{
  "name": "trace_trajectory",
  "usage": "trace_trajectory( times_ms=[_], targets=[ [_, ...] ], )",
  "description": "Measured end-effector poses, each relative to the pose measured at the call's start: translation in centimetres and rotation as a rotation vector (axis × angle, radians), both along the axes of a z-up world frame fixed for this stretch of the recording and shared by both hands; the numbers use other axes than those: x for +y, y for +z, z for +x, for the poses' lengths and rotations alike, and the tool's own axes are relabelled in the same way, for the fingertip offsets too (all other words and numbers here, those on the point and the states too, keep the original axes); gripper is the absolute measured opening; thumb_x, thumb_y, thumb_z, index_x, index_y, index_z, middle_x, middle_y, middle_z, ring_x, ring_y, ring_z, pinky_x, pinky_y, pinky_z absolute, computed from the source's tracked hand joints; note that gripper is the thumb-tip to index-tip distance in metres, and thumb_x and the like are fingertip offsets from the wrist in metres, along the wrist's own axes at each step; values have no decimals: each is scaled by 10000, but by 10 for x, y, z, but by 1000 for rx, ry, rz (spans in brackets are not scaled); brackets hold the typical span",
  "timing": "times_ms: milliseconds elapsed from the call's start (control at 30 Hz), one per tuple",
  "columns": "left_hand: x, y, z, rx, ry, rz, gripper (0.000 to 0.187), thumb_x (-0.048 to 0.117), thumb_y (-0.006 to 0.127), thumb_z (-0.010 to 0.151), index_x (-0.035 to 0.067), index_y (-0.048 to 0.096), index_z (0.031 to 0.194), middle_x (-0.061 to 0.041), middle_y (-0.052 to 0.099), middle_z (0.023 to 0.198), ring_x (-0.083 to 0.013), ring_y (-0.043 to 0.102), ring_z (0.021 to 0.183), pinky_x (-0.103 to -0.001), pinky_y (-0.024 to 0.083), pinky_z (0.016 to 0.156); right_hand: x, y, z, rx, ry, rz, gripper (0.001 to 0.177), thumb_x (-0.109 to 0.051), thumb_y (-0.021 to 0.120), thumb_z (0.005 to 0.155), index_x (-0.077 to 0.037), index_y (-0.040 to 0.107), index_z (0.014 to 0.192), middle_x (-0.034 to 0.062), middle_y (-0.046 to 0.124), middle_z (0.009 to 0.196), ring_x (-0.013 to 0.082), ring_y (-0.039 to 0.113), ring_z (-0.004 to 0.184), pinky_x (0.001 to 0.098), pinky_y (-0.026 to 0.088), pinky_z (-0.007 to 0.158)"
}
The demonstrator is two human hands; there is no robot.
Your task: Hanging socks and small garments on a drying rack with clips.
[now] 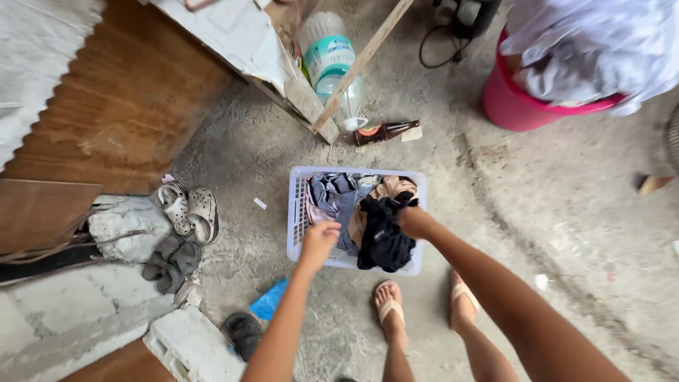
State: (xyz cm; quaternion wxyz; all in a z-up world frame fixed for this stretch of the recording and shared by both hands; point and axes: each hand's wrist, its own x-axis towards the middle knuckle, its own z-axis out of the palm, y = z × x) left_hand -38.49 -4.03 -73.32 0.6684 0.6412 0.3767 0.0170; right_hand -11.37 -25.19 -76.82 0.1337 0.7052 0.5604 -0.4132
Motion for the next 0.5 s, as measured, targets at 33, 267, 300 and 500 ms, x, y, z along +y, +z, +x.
trace_trajectory(
  times_ms=[33,267,300,500],
  targets=[
    [-14,-25,1,9,-11,-2,264,95,678,880,56,755,1130,-48,752,910,-134,668,777,-301,553,708,-3,-1,-12,9,-11,-2,173,-125,694,774,-81,764,926,138,750,938,356,718,965,449,585,835],
    [-97,-101,16,85,-62,-169,679,91,797,759,159,571,1396,-102,611,1328,-212,606,956,-353,513,849,-6,-25,-107,-97,-869,-58,702,-269,934,651,-49,577,1214,250,647,1086,448,670,977,493,572,823],
    [-102,-85,22,78,-140,-177,851,86,854,688,191,508,1459,-117,528,1432,-256,533,1041,-397,471,899,7,-10,-115,-79,-856,-149,575,-320,880,764,-57,578,1177,197,696,1041,412,680,1028,497,569,882],
    [-80,-67,0,189,-295,257,646,342,891,705,204,617,1274,-27,610,1248,-313,521,1226,-522,389,1027,59,49,-134,101,-610,583,357,-305,879,720,-105,663,923,192,650,945,443,641,883,485,539,740]
  ],
)
